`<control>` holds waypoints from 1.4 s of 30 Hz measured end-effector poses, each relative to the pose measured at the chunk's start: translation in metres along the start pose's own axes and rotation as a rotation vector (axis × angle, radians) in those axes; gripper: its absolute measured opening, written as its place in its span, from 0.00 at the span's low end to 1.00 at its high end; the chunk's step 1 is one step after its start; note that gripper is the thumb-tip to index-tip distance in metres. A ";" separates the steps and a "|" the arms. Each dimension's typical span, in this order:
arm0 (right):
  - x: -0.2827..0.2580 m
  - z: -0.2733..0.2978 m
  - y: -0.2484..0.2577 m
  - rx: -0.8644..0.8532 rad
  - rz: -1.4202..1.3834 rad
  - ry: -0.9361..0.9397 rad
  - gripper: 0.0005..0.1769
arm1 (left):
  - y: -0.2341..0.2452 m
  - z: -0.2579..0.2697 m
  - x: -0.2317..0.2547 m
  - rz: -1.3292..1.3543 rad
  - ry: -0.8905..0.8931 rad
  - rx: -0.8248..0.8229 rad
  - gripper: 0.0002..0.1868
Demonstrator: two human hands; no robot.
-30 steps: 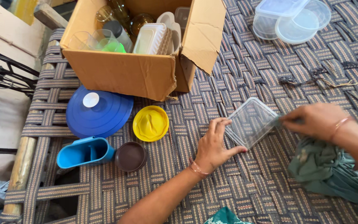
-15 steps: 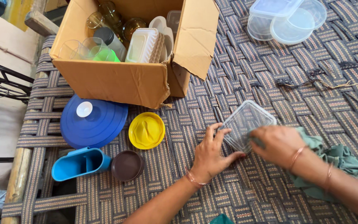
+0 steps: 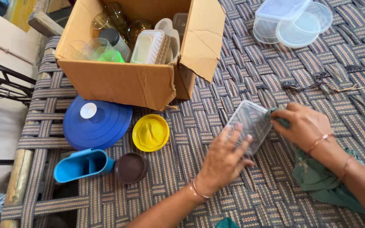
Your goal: The person wipes several square ceramic plates with a floral pattern using a green cloth. They then wipe a clear plastic container and place it into a cardboard box filled with other kitchenware. The task is performed while sitting on a woven bed.
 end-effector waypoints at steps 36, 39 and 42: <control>-0.002 0.045 0.113 0.482 -0.772 0.262 0.18 | -0.062 0.019 -0.080 1.279 0.673 -0.023 0.23; -0.025 0.052 0.109 0.555 -0.547 0.363 0.18 | -0.066 0.017 -0.080 1.240 0.626 -0.035 0.24; -0.044 0.060 0.103 0.644 -0.387 0.461 0.16 | -0.061 0.014 -0.077 1.038 0.618 -0.121 0.35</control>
Point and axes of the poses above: each hand's wrist, its own z-axis away from the middle knuckle, its own y-axis out of the back of the hand, x = y × z, the point moved 10 cm from there along -z, towards the middle knuckle, and after that the axes turned 2 degrees about -x, right-handed, at the moved point
